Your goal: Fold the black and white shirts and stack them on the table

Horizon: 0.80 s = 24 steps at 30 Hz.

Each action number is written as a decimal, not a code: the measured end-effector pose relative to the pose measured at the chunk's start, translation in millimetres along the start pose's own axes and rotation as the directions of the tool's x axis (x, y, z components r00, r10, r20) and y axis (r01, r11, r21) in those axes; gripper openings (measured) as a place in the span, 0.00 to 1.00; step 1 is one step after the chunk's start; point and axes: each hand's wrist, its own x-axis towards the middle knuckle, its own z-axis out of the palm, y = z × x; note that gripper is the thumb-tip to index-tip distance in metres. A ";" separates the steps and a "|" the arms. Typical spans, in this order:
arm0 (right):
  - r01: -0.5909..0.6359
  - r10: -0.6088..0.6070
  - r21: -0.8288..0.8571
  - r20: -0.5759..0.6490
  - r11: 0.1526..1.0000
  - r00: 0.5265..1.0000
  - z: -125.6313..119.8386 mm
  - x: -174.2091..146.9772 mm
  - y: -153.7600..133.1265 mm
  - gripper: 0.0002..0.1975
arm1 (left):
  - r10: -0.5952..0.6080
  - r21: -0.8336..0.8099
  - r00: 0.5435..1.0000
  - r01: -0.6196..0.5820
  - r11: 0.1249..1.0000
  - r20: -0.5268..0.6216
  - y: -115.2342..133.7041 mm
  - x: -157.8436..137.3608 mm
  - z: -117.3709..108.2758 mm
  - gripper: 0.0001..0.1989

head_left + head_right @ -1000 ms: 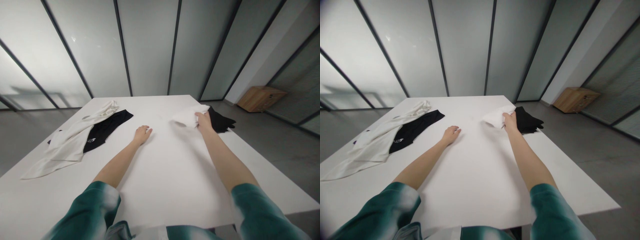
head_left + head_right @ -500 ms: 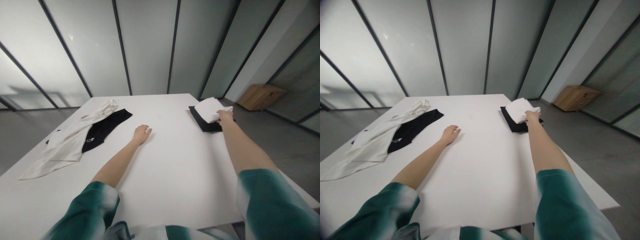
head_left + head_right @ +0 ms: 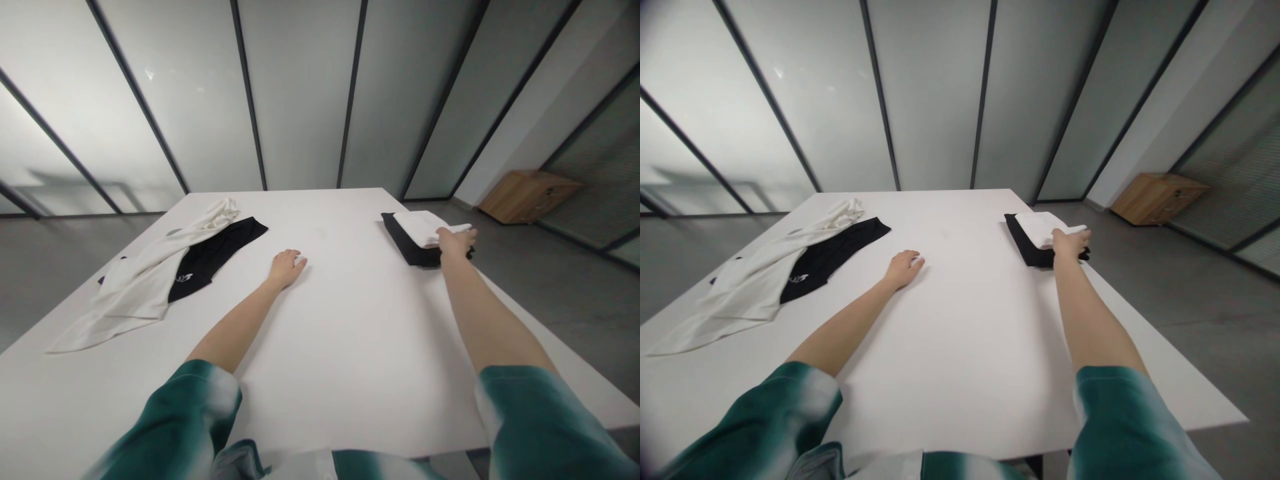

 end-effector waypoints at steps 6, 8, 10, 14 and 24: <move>0.359 -0.359 -0.037 -0.012 0.933 0.933 25.4 -38.8 -32.3 0.29 | -0.006 0.017 1.000 0.006 1.000 0.012 3.7 -1.9 -2.3 0.22; 0.449 -0.438 -0.004 0.212 0.894 0.874 45.4 -58.7 -40.4 0.23 | -0.011 0.028 1.000 0.010 1.000 0.026 4.3 -2.3 -3.8 0.22; 0.526 -0.466 0.003 0.468 0.851 0.751 66.4 -84.1 -44.0 0.18 | -0.002 0.049 0.999 -0.001 0.999 0.043 3.8 -2.5 -6.0 0.21; 0.704 -0.430 -0.063 0.752 0.708 0.500 95.9 -135.9 -39.9 0.15 | 0.085 0.112 0.993 -0.094 0.989 0.082 -1.2 -2.4 -11.1 0.19; 0.804 -0.497 0.045 0.806 0.593 0.322 96.9 -148.4 -18.6 0.15 | 0.151 0.091 0.986 -0.157 0.983 0.072 -8.8 -2.5 -11.2 0.18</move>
